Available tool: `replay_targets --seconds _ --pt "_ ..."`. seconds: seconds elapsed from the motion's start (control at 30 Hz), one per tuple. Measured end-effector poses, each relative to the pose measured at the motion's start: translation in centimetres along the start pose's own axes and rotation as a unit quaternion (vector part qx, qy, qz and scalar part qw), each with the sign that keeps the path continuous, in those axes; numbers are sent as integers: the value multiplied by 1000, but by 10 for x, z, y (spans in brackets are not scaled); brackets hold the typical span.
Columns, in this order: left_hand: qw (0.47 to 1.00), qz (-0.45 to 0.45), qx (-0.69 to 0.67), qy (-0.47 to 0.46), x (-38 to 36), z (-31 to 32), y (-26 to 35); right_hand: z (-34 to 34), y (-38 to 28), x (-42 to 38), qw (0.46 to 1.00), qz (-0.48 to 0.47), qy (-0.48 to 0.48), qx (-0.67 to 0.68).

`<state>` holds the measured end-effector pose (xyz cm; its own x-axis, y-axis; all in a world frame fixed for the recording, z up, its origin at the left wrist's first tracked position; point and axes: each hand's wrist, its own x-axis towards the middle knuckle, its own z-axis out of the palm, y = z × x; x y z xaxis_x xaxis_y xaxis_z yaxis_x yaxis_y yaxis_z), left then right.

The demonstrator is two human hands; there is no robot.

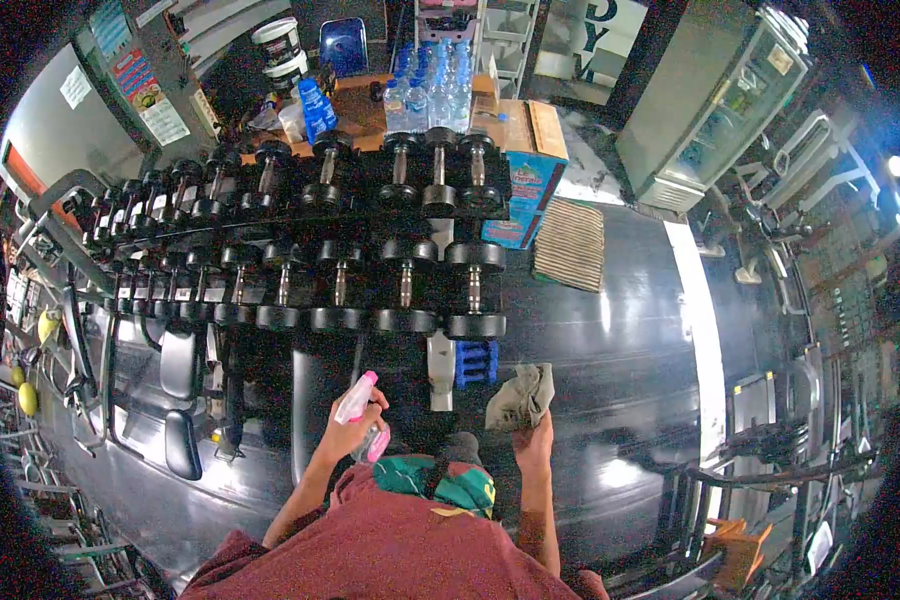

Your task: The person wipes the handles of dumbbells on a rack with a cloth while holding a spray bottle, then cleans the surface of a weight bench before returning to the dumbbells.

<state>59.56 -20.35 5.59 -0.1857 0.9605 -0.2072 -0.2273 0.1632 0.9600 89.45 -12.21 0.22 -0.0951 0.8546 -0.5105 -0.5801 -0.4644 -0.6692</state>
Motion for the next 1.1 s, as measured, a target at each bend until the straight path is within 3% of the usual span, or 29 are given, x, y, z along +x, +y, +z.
replay_targets --seconds 0.07,0.23,0.33,0.43,0.7,0.8,0.87,1.1 --pt "998 55 36 -4 9 12 2 -4 -9 1 1000 -6 12 1" --pt "997 65 4 43 25 37 11 3 -34 11 998 -42 -41 31" --pt "996 60 6 66 35 44 6 -1 -41 29 990 -2 -108 92" --pt "996 61 16 65 37 47 8 11 -50 40 993 -27 -112 -11" --pt "975 155 76 140 56 30 21 43 -48 102 985 37 -163 -31" --pt "982 101 -31 157 78 19 28 59 -42 124 978 13 -187 -87" --pt "980 117 -15 159 99 10 33 82 -42 132 983 57 -165 -61" --pt "987 61 40 145 204 -33 62 144 -34 196 985 53 -125 -111"
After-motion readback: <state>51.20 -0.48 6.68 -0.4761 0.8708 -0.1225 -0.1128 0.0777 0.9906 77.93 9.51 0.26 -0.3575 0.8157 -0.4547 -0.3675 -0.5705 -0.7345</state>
